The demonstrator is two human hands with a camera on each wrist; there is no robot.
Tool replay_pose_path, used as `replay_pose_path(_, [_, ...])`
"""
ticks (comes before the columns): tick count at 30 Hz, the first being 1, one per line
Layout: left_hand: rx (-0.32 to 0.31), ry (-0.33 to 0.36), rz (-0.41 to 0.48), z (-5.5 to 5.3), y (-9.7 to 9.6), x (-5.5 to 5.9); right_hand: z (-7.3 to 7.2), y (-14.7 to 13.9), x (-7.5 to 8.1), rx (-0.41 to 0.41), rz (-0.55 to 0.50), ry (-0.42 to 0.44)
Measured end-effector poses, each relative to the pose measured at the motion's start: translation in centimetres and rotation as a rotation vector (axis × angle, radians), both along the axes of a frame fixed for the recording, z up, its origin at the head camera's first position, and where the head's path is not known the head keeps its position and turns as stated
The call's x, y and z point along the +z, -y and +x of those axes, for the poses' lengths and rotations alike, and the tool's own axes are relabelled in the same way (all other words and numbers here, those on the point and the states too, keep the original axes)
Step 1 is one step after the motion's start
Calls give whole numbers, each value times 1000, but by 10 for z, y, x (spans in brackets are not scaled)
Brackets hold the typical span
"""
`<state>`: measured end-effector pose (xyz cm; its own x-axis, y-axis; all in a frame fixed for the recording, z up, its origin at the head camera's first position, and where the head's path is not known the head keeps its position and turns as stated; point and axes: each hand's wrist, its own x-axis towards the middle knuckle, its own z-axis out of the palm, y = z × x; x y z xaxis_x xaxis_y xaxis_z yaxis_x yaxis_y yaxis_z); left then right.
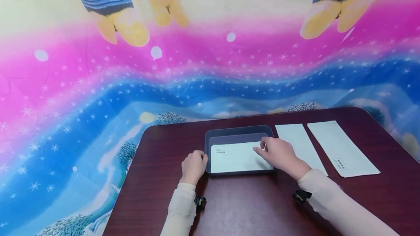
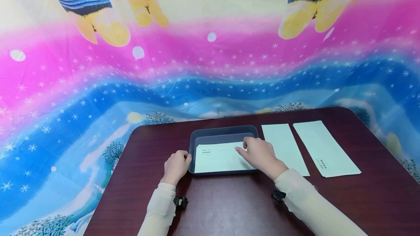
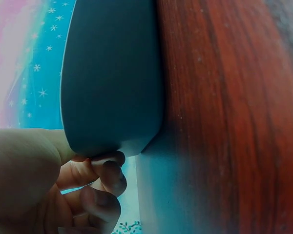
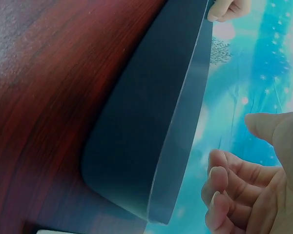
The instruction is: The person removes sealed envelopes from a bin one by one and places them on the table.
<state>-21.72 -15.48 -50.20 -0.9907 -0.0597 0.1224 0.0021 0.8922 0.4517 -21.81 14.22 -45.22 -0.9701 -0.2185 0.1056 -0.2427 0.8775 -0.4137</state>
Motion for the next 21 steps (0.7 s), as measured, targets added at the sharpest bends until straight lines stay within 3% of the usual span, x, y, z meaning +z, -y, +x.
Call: replay_pose_path(21, [2, 11, 0, -1, 1, -1, -7, 21, -4, 35, 8, 34])
